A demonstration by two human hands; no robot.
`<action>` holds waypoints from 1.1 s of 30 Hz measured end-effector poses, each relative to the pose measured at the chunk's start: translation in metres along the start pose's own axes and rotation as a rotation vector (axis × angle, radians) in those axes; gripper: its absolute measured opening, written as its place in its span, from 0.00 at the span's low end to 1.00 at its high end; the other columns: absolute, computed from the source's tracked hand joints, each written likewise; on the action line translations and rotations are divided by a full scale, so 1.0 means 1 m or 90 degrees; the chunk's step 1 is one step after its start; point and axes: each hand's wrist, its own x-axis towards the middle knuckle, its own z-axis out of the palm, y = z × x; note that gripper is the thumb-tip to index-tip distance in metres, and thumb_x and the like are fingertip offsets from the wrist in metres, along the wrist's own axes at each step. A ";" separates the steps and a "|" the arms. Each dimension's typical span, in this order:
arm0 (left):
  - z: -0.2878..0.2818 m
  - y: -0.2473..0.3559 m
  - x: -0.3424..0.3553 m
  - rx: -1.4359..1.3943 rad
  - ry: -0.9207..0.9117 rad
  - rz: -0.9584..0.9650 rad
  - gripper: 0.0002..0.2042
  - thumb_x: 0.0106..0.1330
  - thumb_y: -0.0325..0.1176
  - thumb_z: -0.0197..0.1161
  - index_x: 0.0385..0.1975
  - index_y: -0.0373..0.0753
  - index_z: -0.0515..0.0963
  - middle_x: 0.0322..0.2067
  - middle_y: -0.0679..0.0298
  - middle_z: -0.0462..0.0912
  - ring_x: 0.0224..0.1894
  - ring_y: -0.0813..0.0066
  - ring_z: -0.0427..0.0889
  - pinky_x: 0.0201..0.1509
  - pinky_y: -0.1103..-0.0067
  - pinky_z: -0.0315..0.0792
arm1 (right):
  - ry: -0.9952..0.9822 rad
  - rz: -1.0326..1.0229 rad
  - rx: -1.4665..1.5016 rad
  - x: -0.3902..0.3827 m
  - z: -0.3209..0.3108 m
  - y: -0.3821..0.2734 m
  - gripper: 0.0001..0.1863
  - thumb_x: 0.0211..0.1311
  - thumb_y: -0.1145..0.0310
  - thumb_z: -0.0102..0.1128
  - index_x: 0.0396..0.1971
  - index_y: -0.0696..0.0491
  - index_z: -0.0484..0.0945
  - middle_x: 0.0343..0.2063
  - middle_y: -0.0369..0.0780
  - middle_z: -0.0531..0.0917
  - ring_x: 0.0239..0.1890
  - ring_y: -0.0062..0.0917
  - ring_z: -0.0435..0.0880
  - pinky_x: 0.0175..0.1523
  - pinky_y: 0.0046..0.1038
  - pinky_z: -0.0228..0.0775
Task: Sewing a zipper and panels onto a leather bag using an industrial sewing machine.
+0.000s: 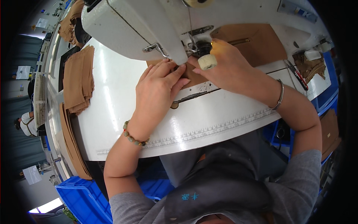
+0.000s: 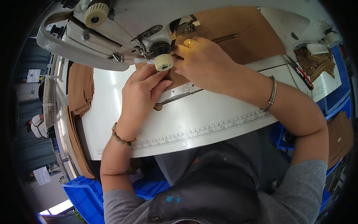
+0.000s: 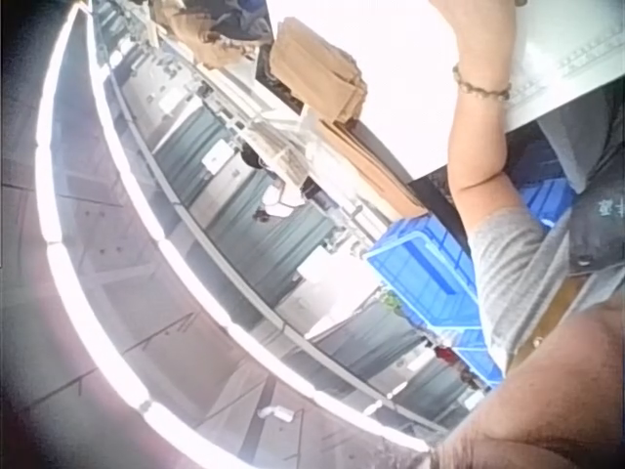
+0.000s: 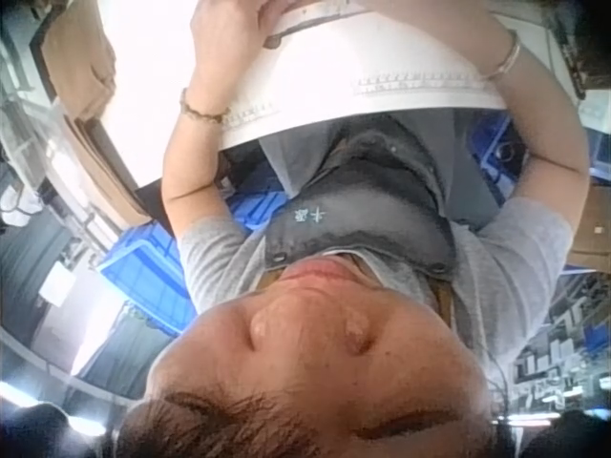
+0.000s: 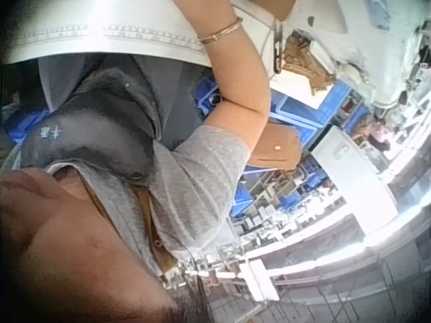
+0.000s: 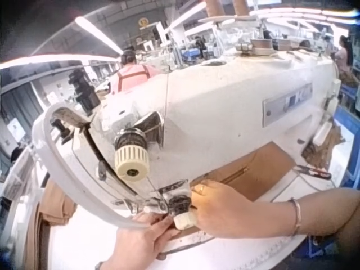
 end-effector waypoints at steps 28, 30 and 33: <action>-0.010 -0.002 -0.022 0.026 -0.020 0.008 0.19 0.65 0.42 0.72 0.53 0.39 0.86 0.58 0.61 0.85 0.64 0.59 0.81 0.70 0.59 0.72 | -0.261 0.057 0.252 0.010 -0.057 0.009 0.13 0.64 0.59 0.65 0.34 0.55 0.87 0.29 0.43 0.86 0.36 0.37 0.88 0.43 0.39 0.80; -0.013 -0.004 -0.022 0.002 -0.055 0.010 0.20 0.65 0.40 0.72 0.55 0.39 0.85 0.60 0.60 0.84 0.66 0.58 0.79 0.70 0.57 0.71 | -0.217 0.018 0.225 0.008 -0.051 0.012 0.17 0.64 0.55 0.66 0.38 0.56 0.87 0.33 0.43 0.86 0.38 0.37 0.87 0.45 0.38 0.80; -0.016 -0.002 -0.027 0.042 -0.042 0.023 0.21 0.65 0.40 0.72 0.56 0.38 0.84 0.61 0.59 0.83 0.67 0.57 0.79 0.71 0.57 0.71 | -0.159 -0.029 0.204 -0.001 -0.041 0.000 0.25 0.62 0.50 0.69 0.48 0.56 0.86 0.46 0.44 0.85 0.43 0.38 0.86 0.48 0.38 0.80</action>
